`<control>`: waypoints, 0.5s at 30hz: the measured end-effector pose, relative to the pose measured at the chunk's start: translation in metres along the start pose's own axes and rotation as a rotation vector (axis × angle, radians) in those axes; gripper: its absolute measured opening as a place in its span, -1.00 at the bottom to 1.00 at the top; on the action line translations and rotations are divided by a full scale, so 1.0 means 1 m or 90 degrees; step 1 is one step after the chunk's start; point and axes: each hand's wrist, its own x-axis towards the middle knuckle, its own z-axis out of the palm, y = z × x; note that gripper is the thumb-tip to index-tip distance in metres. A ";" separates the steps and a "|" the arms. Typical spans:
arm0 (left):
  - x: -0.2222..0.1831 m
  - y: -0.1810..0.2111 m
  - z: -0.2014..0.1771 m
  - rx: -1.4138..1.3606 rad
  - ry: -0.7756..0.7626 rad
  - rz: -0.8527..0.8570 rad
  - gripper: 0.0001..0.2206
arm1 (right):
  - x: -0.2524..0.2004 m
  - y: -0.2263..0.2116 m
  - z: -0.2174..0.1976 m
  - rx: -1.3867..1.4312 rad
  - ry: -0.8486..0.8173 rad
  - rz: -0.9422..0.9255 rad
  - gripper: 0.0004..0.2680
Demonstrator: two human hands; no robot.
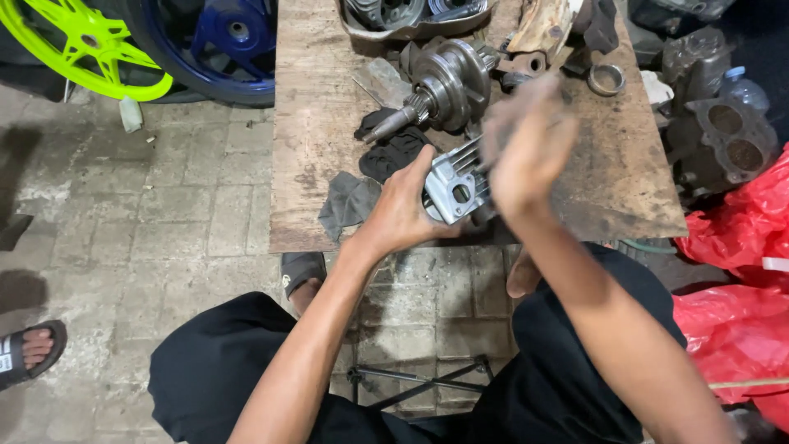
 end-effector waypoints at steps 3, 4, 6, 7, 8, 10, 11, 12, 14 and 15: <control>-0.002 0.002 -0.002 -0.027 0.000 -0.002 -0.36 | 0.017 -0.021 -0.009 0.164 0.323 0.369 -0.67; -0.002 0.003 -0.003 -0.027 -0.002 -0.004 -0.36 | 0.015 -0.006 -0.021 0.165 0.324 0.371 -0.67; -0.002 0.004 -0.002 -0.013 0.003 0.008 -0.36 | 0.010 0.023 -0.048 0.286 0.462 0.454 -0.69; -0.001 0.004 -0.001 -0.015 0.002 0.006 -0.36 | 0.010 0.028 -0.053 0.284 0.464 0.456 -0.69; -0.001 0.005 0.000 -0.004 0.003 0.005 -0.36 | 0.010 0.032 -0.057 0.275 0.454 0.473 -0.71; 0.000 0.004 0.000 0.007 0.007 0.005 -0.37 | 0.015 0.024 -0.050 0.266 0.442 0.489 -0.72; 0.000 0.003 0.001 0.011 0.002 -0.001 -0.34 | 0.020 0.011 -0.040 0.202 0.360 0.458 -0.70; 0.000 0.002 0.001 0.015 -0.003 -0.007 -0.31 | 0.024 -0.003 -0.029 0.138 0.277 0.426 -0.68; 0.000 0.003 0.002 0.034 -0.011 -0.019 -0.30 | 0.024 -0.018 -0.012 0.049 0.170 0.342 -0.65; 0.001 0.004 0.003 0.051 -0.020 -0.031 -0.29 | 0.025 -0.025 -0.005 -0.042 0.067 0.256 -0.63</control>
